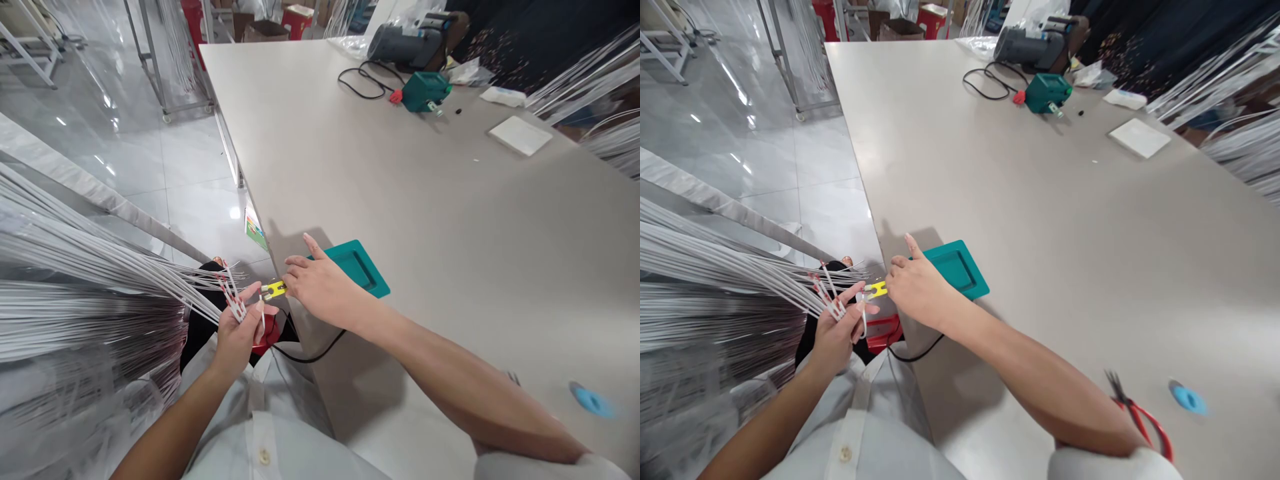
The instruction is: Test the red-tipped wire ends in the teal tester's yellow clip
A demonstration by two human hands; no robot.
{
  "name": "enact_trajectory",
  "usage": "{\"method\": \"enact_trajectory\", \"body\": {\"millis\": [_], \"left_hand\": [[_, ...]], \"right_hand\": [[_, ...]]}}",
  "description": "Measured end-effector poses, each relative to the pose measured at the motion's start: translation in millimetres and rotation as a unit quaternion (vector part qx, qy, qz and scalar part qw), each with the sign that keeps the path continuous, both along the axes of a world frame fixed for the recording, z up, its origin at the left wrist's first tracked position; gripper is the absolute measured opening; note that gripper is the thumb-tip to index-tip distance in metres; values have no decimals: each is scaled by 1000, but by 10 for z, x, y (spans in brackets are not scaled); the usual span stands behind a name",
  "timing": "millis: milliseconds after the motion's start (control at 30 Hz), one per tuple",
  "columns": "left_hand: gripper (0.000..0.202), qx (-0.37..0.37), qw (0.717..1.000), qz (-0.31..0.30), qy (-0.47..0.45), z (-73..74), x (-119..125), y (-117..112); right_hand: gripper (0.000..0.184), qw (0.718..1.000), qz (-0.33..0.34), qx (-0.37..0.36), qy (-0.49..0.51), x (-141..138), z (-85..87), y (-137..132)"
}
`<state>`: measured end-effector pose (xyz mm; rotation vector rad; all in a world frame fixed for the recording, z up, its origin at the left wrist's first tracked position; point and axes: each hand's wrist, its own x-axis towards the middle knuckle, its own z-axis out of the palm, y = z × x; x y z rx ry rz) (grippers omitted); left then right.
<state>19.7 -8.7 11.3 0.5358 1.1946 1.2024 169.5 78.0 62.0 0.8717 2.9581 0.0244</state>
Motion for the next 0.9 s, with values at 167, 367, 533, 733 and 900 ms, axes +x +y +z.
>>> {"method": "enact_trajectory", "body": {"millis": [167,367,533,733,900], "left_hand": [[55,-5,1000,3,27,-45,37,6],[54,-1,998,-20,57,-91,9,22],[52,1,996,-38,83,-81,-11,26],[49,-2,996,-4,87,-30,32,2],[47,0,996,-8,88,-46,30,-21]], "right_hand": [[18,1000,-1,7,-7,-4,5,15],[19,999,1,6,-48,-11,71,15],[15,999,-18,-6,-46,-5,87,7],[38,998,-54,-7,-34,34,12,4],[37,998,-53,-16,-29,28,-34,11]]}}
